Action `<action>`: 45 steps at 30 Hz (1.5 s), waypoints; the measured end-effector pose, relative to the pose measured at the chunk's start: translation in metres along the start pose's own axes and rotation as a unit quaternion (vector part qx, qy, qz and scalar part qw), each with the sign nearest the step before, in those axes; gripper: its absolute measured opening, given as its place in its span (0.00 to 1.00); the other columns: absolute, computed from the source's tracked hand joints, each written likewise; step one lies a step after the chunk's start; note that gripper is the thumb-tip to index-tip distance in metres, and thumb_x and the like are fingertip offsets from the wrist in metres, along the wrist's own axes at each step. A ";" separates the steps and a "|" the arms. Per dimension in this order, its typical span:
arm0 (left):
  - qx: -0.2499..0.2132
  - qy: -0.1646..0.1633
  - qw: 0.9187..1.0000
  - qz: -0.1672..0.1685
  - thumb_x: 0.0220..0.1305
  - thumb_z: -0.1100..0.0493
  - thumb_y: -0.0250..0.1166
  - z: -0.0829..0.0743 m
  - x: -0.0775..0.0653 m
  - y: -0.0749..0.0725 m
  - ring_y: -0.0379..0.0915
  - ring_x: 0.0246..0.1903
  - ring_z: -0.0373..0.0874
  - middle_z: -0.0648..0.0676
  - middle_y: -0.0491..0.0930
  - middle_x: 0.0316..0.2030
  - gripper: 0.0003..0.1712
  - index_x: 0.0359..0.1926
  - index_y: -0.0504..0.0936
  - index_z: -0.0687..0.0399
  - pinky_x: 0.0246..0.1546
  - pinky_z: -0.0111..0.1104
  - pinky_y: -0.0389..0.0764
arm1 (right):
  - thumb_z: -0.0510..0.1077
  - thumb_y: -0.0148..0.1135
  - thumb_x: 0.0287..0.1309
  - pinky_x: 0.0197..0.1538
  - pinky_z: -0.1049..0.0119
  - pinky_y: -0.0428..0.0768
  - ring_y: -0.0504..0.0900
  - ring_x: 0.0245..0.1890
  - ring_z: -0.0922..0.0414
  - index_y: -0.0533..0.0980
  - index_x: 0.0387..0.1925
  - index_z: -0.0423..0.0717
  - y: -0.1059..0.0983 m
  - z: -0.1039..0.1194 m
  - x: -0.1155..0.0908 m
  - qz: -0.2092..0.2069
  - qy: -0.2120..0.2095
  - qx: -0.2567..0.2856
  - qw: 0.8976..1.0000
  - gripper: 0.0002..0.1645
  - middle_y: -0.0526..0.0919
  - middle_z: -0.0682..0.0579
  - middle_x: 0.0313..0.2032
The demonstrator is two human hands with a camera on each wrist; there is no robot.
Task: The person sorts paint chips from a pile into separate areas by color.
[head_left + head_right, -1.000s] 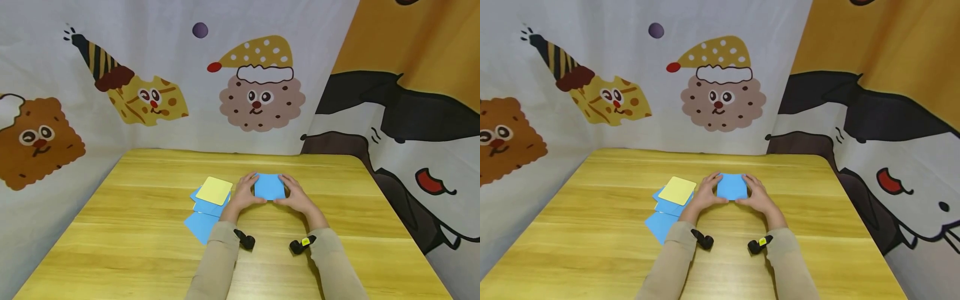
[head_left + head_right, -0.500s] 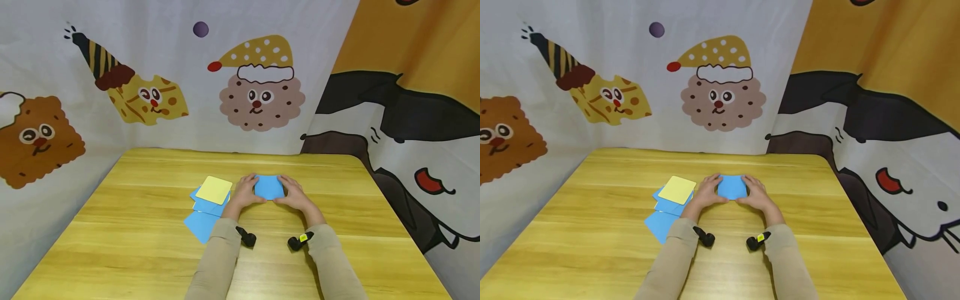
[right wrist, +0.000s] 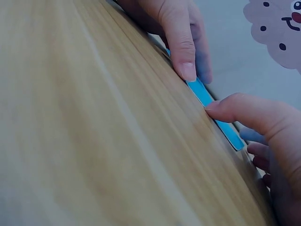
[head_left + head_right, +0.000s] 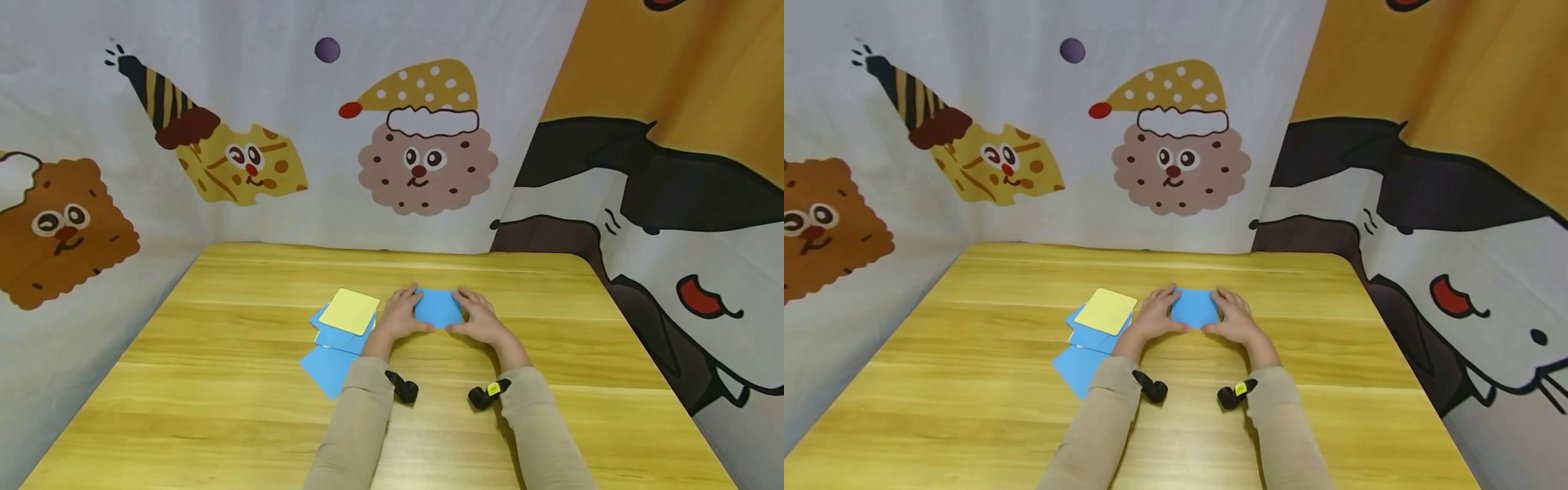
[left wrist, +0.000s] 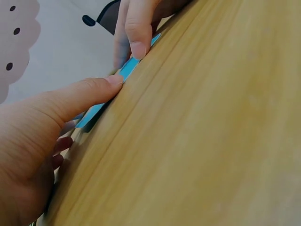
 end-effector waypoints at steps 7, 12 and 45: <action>-0.031 0.005 0.999 -0.018 0.51 0.40 0.72 0.002 -0.003 0.002 0.42 0.71 0.54 0.52 0.48 0.73 0.54 0.72 0.59 0.55 0.67 0.50 0.50 | 0.59 0.69 0.51 0.63 0.33 0.47 0.44 0.70 0.38 0.56 0.73 0.42 0.000 -0.001 -0.005 -0.022 0.001 0.036 0.999 0.54 0.50 0.41 0.72; -0.059 0.016 0.997 -0.041 0.50 0.41 0.74 0.003 -0.010 0.002 0.42 0.70 0.53 0.51 0.50 0.73 0.54 0.72 0.59 0.55 0.65 0.53 0.52 | 0.58 0.71 0.49 0.62 0.31 0.49 0.45 0.70 0.38 0.56 0.72 0.41 0.002 0.000 -0.009 -0.048 -0.009 0.061 0.997 0.55 0.51 0.40 0.72; -0.183 0.023 0.978 -0.099 0.50 0.50 0.76 0.022 -0.051 -0.058 0.44 0.70 0.53 0.52 0.52 0.72 0.54 0.74 0.56 0.49 0.62 0.55 0.58 | 0.50 0.72 0.52 0.60 0.36 0.60 0.55 0.67 0.41 0.63 0.69 0.43 0.036 0.062 -0.008 -0.117 -0.065 0.152 0.979 0.46 0.59 0.42 0.68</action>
Point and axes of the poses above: each hand's wrist, its own x-axis towards the middle knuckle, its own y-axis out of the palm, z = x × y, the point moved 2 cm from there along x, towards the middle knuckle
